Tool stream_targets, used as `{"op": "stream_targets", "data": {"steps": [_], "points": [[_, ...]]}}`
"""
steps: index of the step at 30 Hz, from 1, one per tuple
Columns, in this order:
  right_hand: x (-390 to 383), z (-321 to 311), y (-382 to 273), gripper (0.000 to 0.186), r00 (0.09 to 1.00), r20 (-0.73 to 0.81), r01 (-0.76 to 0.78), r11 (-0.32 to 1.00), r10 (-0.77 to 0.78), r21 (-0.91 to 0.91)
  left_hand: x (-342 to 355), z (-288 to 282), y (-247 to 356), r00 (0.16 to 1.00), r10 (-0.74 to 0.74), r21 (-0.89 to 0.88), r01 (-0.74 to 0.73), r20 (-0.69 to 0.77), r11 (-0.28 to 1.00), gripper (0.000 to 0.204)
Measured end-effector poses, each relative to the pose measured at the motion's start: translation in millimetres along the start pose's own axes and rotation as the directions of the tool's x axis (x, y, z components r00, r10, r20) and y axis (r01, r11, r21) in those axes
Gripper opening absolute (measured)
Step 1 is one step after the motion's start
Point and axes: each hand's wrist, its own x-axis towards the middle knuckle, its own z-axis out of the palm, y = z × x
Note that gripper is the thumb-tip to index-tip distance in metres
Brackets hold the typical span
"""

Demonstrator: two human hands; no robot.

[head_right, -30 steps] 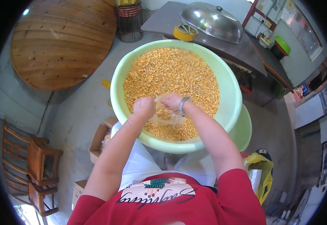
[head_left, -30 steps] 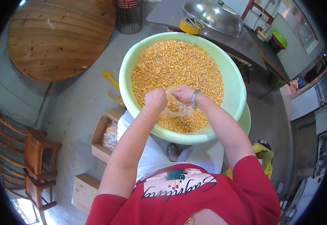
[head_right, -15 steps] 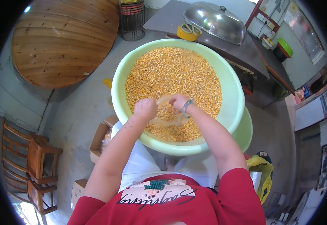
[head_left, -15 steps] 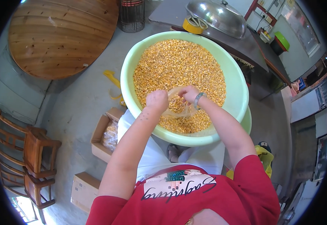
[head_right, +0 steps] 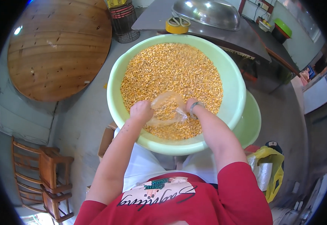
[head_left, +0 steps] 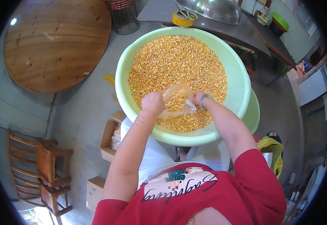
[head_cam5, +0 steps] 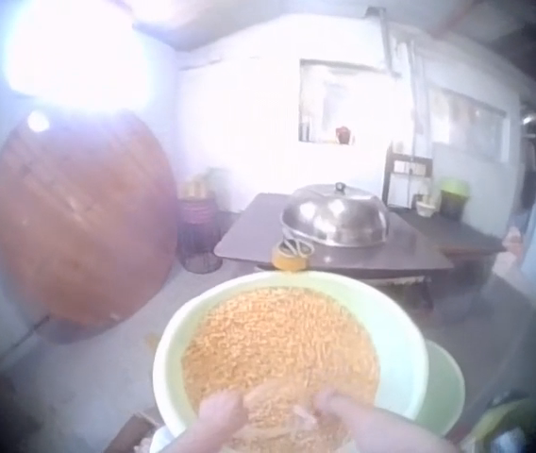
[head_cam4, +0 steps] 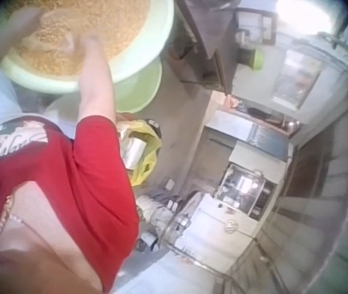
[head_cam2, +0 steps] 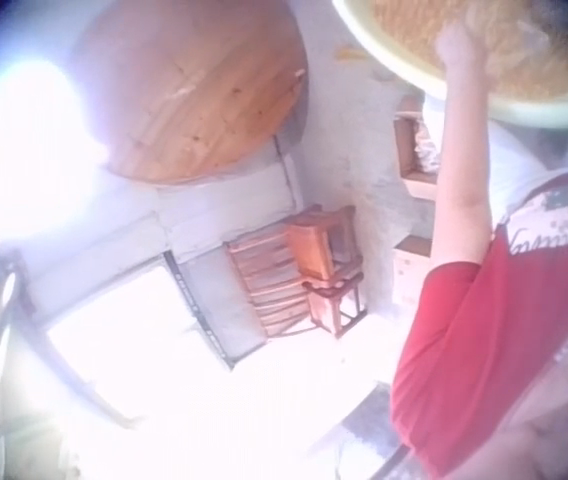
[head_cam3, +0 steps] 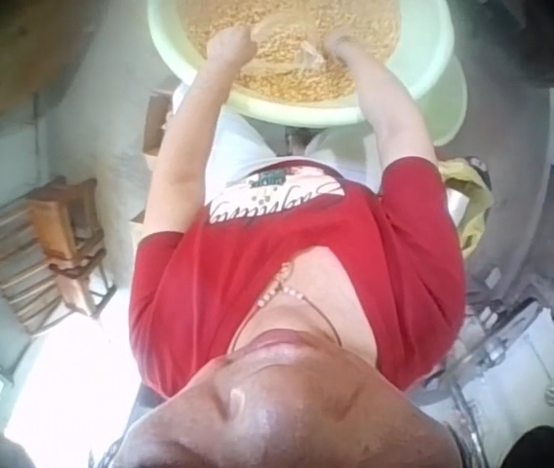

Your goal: The person scoops corn kernels from a large basin into a small plastic bag by hand and then places the filled bag into a cardboard box.

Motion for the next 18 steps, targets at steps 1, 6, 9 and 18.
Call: {"op": "stream_targets", "data": {"steps": [1, 6, 9, 18], "points": [[2, 11, -2, 0.040, 1.000, 0.018, -0.003, 1.000, 0.002, 0.029, 0, 0, 0, 1.000, 0.003, 0.008, -0.003, 0.005, 1.000, 0.016], [6, 21, -5, 0.039, 0.969, 0.196, 0.133, 0.987, -0.148, 0.090, 4, 5, -2, 1.000, 0.003, 0.012, -0.003, 0.008, 1.000, 0.022], [-5, 14, -9, 0.031, 0.936, 0.280, 0.195, 0.976, -0.213, 0.094, 5, 8, -4, 1.000, -0.005, 0.008, 0.005, -0.014, 1.000, 0.023], [-42, -10, -38, 0.020, 0.857, 0.508, -0.001, 0.986, -0.086, 0.169, -2, -9, 1, 0.989, -0.051, 0.053, 0.043, 0.142, 0.998, 0.030]]}}
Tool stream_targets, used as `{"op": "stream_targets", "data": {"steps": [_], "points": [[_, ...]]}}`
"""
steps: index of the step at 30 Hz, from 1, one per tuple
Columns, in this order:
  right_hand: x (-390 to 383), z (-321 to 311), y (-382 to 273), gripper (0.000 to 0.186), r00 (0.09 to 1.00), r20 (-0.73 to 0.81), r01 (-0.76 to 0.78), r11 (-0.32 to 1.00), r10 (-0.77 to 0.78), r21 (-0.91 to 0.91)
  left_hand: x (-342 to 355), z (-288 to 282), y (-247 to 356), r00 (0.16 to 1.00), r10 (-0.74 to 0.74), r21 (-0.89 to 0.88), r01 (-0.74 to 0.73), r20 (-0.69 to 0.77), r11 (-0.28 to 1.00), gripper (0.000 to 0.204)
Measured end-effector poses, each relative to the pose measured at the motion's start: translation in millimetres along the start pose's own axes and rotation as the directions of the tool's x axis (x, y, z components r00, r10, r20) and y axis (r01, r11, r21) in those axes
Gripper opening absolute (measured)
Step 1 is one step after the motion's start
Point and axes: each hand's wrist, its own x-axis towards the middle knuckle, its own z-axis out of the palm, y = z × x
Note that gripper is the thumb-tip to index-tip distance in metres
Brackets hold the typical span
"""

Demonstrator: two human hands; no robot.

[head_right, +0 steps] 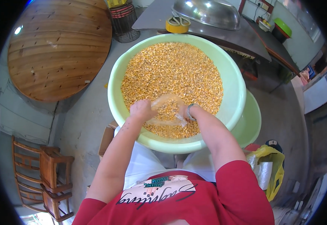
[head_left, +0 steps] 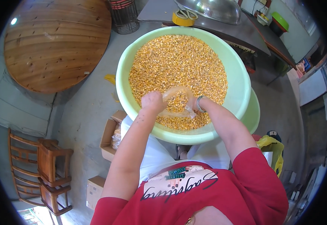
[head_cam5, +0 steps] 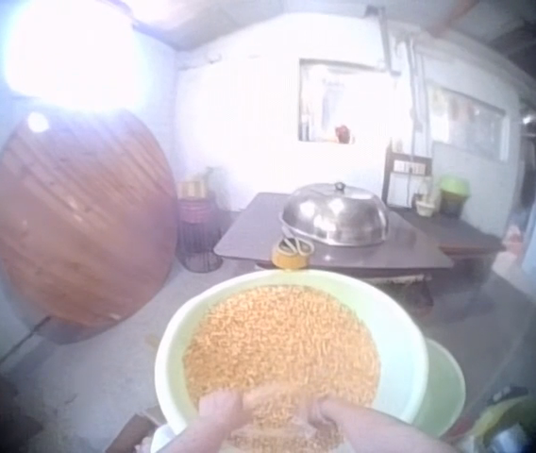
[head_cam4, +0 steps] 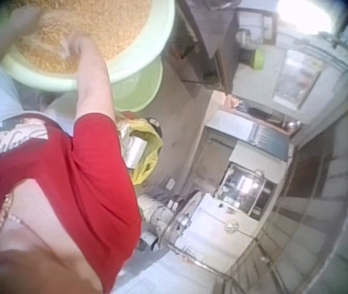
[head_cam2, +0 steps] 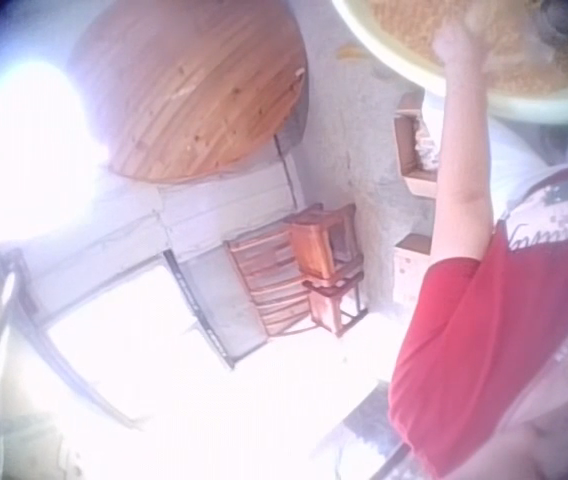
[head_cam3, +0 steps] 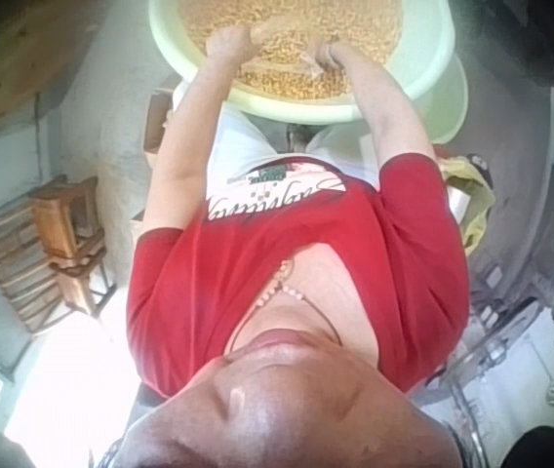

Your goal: The person scoops corn kernels from a large basin into a small plastic bag by hand and then places the filled bag into a cardboard box.

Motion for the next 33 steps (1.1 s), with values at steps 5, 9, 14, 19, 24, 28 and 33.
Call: {"op": "stream_targets", "data": {"steps": [5, 9, 14, 19, 24, 28, 33], "points": [[25, -16, 33, 0.020, 0.962, -0.269, -0.013, 0.972, -0.052, -0.236, 2, 1, 1, 0.998, 0.034, 0.073, -0.038, 0.057, 0.997, 0.035], [-31, -46, -11, 0.026, 0.931, -0.360, 0.122, 0.885, 0.054, 0.449, 0, 1, -9, 0.998, -0.002, 0.058, -0.002, 0.063, 0.998, 0.037], [-57, -47, -44, 0.027, 0.974, -0.104, 0.226, 0.906, -0.202, 0.358, 4, 11, -10, 1.000, 0.021, -0.014, -0.021, 0.009, 1.000, 0.032], [-22, 3, -83, 0.024, 0.861, -0.291, 0.377, 0.907, -0.418, -0.189, 9, 18, -17, 0.999, 0.033, -0.040, -0.034, -0.027, 0.999, 0.031], [27, 29, -93, 0.019, 0.871, -0.388, 0.249, 0.952, -0.301, -0.179, 7, 14, -17, 0.998, 0.069, -0.059, -0.070, -0.008, 0.996, 0.027], [10, 15, -91, 0.013, 0.762, -0.413, 0.361, 0.857, -0.499, -0.369, 6, 14, -16, 1.000, 0.015, -0.006, -0.015, 0.020, 1.000, 0.023], [-52, -27, -79, 0.020, 0.880, -0.204, 0.474, 0.828, -0.429, 0.299, 2, 10, -15, 0.999, 0.018, 0.028, -0.019, 0.034, 0.999, 0.020]]}}
